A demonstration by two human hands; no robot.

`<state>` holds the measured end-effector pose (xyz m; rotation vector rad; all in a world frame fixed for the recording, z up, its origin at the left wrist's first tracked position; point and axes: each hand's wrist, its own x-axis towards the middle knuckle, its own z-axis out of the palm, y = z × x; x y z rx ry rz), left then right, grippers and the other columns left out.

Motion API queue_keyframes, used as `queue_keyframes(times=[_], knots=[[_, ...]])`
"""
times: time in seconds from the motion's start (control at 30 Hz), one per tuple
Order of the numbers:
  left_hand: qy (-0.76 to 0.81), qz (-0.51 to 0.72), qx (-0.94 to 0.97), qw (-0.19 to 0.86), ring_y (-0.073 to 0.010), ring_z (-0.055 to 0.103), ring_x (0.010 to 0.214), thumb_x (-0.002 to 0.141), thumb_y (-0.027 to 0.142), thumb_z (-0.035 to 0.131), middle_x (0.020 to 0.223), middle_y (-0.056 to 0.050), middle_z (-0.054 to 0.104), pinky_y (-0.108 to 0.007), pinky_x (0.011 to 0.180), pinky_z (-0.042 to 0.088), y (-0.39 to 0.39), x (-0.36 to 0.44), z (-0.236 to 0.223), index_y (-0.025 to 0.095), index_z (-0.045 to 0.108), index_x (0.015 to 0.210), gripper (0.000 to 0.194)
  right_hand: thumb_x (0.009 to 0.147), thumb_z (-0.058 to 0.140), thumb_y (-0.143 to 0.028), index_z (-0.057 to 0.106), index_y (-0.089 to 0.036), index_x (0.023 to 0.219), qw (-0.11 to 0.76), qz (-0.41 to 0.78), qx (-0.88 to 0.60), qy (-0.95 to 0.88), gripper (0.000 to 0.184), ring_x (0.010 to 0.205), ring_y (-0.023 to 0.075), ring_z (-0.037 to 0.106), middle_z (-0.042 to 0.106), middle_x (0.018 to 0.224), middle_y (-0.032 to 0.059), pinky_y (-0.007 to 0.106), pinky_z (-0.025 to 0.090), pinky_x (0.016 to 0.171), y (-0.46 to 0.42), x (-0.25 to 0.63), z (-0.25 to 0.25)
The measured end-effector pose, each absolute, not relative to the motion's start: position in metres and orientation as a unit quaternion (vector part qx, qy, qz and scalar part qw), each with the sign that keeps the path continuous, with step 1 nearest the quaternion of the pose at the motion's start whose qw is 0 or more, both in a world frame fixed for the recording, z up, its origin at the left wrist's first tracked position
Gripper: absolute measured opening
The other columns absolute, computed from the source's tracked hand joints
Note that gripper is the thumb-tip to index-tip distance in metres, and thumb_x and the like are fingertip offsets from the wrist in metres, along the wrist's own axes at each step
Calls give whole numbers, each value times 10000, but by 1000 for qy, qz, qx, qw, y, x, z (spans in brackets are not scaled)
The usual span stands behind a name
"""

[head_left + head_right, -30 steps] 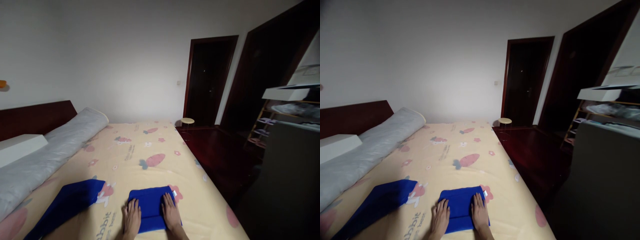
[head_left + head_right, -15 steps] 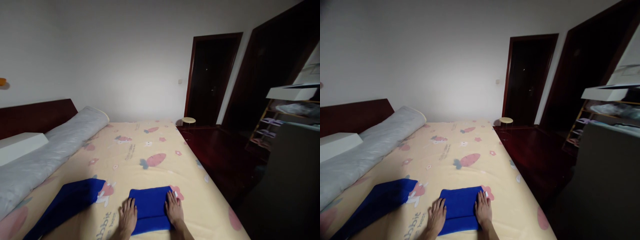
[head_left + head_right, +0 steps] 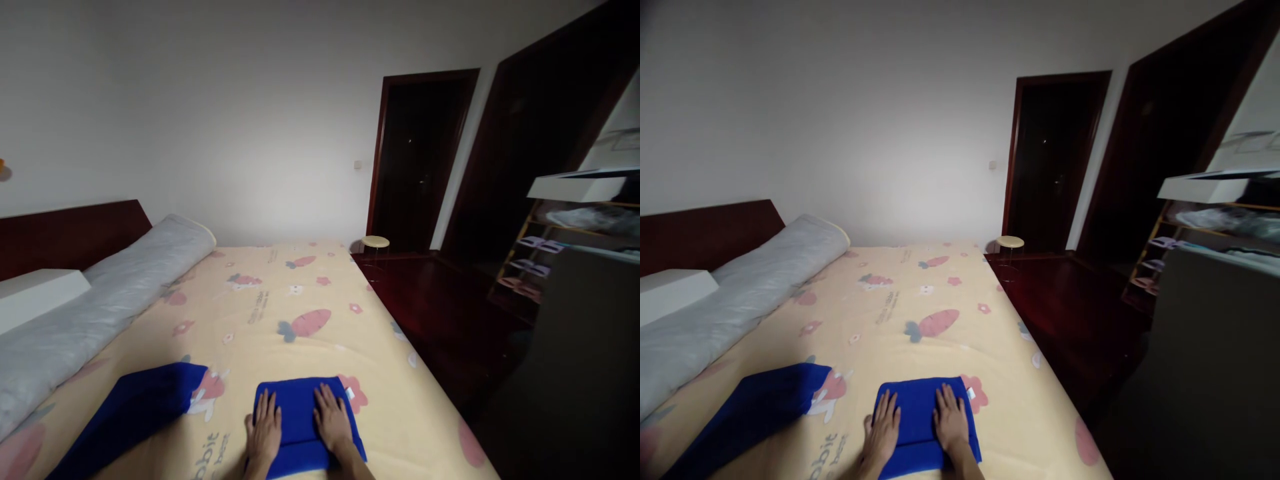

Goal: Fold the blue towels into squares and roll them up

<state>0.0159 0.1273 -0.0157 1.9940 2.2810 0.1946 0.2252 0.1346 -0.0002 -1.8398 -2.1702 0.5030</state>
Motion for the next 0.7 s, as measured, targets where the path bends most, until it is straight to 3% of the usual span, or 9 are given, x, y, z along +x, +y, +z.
queue_keyframes(times=[0.17, 0.37, 0.47, 0.57, 0.7], knots=[[773, 45, 632, 2, -175, 294, 1443, 958, 295, 258, 1577, -29, 306, -493, 1135, 262, 123, -23, -24, 304, 341, 1460, 509, 950, 319, -430, 401, -205, 1461, 143, 121, -692, -697, 565, 1442, 270, 251, 310, 1547, 88, 523, 226, 1146, 145, 255, -17], [739, 197, 628, -144, -236, 293, 1445, 964, 282, 279, 1536, -76, 395, -540, 1151, 216, 118, -10, -6, 269, 405, 1438, 491, 966, 311, -401, 452, -191, 1432, 187, 107, -683, -698, 531, 1422, 273, 304, 363, 1524, 101, 510, 255, 1148, 137, 250, -4], [705, 232, 658, -124, -245, 371, 1407, 960, 279, 281, 1514, -69, 426, -530, 1127, 292, 109, 21, 3, 262, 425, 1430, 492, 957, 305, -299, 512, -188, 1387, 212, 120, -628, -739, 490, 1427, 250, 295, 347, 1534, 95, 472, 248, 1161, 119, 233, 14], [635, 238, 731, -76, -209, 429, 1372, 943, 245, 293, 1487, -36, 463, -425, 1072, 419, 95, 51, -10, 264, 456, 1413, 498, 935, 335, -251, 528, -248, 1369, 225, 163, -537, -796, 475, 1428, 229, 294, 308, 1552, 57, 451, 273, 1151, 95, 217, 23], [544, 226, 808, -30, -207, 542, 1276, 891, 230, 401, 1345, 15, 611, -393, 1061, 473, 69, 49, -49, 334, 580, 1304, 462, 945, 373, -291, 619, -305, 1269, 258, 169, -494, -813, 408, 1334, 231, 455, 489, 1443, 52, 391, 403, 1064, 63, 228, 3]])
